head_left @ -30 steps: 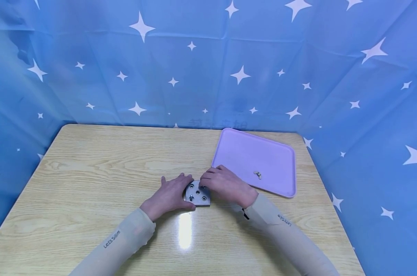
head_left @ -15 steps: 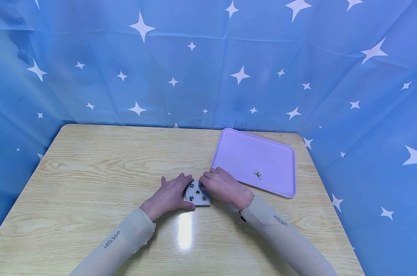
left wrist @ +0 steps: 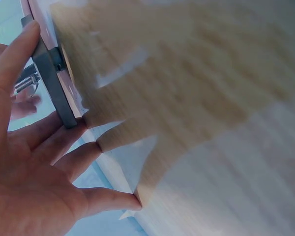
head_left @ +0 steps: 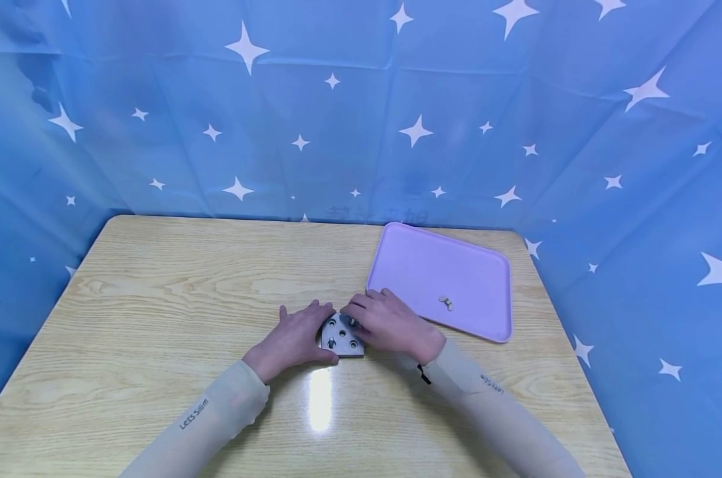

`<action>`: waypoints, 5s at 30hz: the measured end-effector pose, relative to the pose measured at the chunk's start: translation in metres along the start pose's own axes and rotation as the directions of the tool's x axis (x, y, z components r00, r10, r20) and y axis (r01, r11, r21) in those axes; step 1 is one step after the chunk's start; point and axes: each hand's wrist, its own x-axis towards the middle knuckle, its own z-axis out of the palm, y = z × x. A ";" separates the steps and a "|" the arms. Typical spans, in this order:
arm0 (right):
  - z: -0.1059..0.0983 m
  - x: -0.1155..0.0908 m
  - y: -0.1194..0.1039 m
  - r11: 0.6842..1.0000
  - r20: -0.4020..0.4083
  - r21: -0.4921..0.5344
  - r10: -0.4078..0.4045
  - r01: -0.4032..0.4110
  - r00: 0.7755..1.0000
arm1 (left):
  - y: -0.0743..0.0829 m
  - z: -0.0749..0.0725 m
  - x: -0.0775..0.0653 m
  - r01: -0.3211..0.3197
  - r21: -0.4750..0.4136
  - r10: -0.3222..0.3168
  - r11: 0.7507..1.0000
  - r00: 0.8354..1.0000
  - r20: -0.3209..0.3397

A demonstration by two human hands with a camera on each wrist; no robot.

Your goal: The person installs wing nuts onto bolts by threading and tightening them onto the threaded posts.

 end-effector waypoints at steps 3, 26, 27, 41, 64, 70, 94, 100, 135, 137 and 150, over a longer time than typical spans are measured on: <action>-0.006 -0.003 0.007 0.996 0.043 -0.025 -0.080 0.081 0.996 | 0.000 0.000 0.000 0.007 -0.004 -0.007 1.000 1.000 0.007; 0.007 0.004 0.006 0.989 -0.038 -0.119 -0.090 0.085 0.995 | 0.000 0.000 0.000 0.004 -0.007 -0.004 1.000 1.000 0.008; 0.008 0.004 0.006 0.991 -0.050 -0.113 -0.078 0.072 0.996 | 0.000 0.000 0.000 0.003 -0.007 -0.003 1.000 1.000 0.007; 0.015 0.010 -0.015 0.978 -0.065 0.078 0.198 -0.193 0.978 | 0.000 0.001 0.000 -0.007 -0.004 0.007 1.000 1.000 -0.004; -0.003 -0.002 0.006 0.986 0.048 -0.092 -0.136 0.140 0.989 | 0.000 -0.001 0.000 0.012 -0.004 -0.012 1.000 1.000 0.013; 0.001 0.002 0.006 0.986 0.007 -0.119 -0.117 0.117 0.993 | 0.000 -0.001 0.000 0.010 -0.003 -0.010 1.000 1.000 0.011; 0.022 0.012 -0.016 0.985 -0.122 -0.034 0.164 -0.169 0.979 | 0.001 0.001 0.000 0.007 -0.002 -0.007 1.000 1.000 -0.001; 0.012 0.005 -0.008 0.988 -0.069 -0.035 0.149 -0.151 0.986 | 0.001 0.001 0.000 0.003 0.006 -0.003 1.000 1.000 0.000; 0.017 0.007 -0.002 0.996 -0.099 -0.087 0.015 -0.023 0.995 | 0.001 0.000 -0.001 -0.008 0.006 0.009 1.000 1.000 -0.006; 0.017 0.009 -0.005 0.996 -0.097 -0.062 0.051 -0.058 0.994 | 0.001 0.000 -0.001 -0.006 0.007 0.006 1.000 1.000 -0.004; 0.006 0.003 -0.001 0.995 0.000 0.065 0.077 -0.077 0.997 | 0.001 0.000 0.000 -0.016 0.012 0.016 1.000 1.000 -0.010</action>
